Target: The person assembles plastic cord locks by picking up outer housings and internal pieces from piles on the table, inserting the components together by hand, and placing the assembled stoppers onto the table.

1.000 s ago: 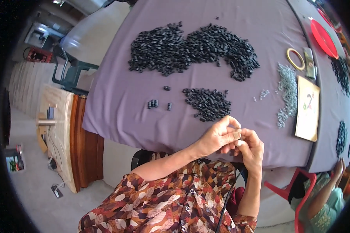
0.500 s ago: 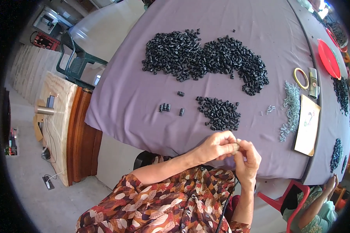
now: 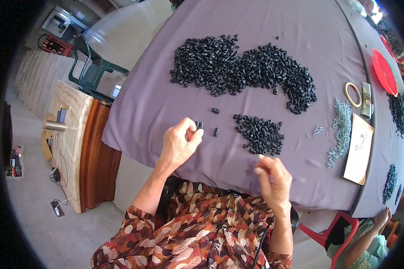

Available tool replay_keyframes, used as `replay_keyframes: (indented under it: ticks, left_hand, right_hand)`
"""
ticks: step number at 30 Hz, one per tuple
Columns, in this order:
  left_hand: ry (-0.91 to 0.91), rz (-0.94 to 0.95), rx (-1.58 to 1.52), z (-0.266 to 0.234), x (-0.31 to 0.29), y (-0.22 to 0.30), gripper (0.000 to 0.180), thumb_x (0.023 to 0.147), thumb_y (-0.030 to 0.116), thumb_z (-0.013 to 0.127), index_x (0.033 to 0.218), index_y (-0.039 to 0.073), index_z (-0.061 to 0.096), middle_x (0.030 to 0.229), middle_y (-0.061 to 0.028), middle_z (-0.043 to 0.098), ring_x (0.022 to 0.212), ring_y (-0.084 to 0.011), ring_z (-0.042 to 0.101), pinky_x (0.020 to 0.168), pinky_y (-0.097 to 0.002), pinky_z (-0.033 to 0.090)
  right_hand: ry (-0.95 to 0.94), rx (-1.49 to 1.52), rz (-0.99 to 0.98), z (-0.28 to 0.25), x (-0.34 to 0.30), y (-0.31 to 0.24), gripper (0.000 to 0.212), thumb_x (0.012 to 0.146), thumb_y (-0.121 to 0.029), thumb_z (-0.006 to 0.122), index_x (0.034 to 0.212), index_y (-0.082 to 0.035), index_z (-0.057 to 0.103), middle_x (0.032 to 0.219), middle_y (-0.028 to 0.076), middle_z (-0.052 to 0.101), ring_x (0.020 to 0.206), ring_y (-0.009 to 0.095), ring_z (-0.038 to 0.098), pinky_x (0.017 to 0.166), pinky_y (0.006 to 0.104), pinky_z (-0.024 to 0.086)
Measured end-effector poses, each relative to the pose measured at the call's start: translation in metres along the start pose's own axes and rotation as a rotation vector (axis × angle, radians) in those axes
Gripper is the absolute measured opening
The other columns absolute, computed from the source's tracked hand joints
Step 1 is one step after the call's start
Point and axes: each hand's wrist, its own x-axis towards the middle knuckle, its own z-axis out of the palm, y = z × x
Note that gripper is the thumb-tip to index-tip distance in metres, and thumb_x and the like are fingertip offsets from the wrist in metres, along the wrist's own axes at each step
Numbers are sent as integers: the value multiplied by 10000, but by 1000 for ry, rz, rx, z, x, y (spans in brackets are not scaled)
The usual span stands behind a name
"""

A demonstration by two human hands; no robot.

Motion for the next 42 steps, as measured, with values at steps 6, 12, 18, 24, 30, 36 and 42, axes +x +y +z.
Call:
replay_keyframes:
  ticks: [6,12,18,24,30,36,42]
  left_hand:
    - [184,182,123,5,-2,-10,220,725,106,700,779,37,498,816,-88,500,755,-239,472,664,-352,406]
    - [88,178,251,26,-2,4,605,680,384,744,1116,52,490,1131,-144,419,1030,-318,385,873,-451,322]
    - [18,332,332,33,23,10,494,732,258,695,1167,101,522,1202,-103,429,1069,-303,386,877,-441,320]
    - [63,404,184,35,29,-14,168,747,122,657,890,61,596,973,-66,507,896,-255,454,800,-389,360]
    - [101,418,338,16,19,-17,176,755,104,641,898,65,545,944,-88,489,854,-272,456,763,-378,371]
    - [118,374,515,12,14,-20,169,773,106,638,800,60,478,827,-97,454,732,-265,502,601,-367,438]
    - [214,383,560,17,7,-20,218,760,144,659,744,71,454,714,-78,453,637,-240,522,525,-353,443]
  right_hand:
    - [216,-165,63,-39,-15,27,149,784,72,566,913,2,587,745,45,549,629,102,484,563,215,389]
    - [317,-184,89,-49,-29,55,128,810,78,546,915,10,575,774,38,546,674,95,488,605,203,394]
    - [293,-267,73,-47,-25,49,94,802,59,558,876,3,567,749,71,533,644,138,494,588,233,402]
    - [299,-266,63,-47,-23,48,87,796,54,561,865,1,564,740,67,525,642,145,498,588,240,405]
    - [304,-270,66,-48,-25,49,82,797,48,560,863,0,563,741,70,523,638,150,495,589,244,407]
    - [296,-270,83,-49,-26,46,82,792,45,564,863,3,563,735,75,520,634,156,501,588,246,407]
    - [286,-263,58,-50,-24,46,123,764,31,591,881,-7,586,778,106,575,666,241,575,614,297,461]
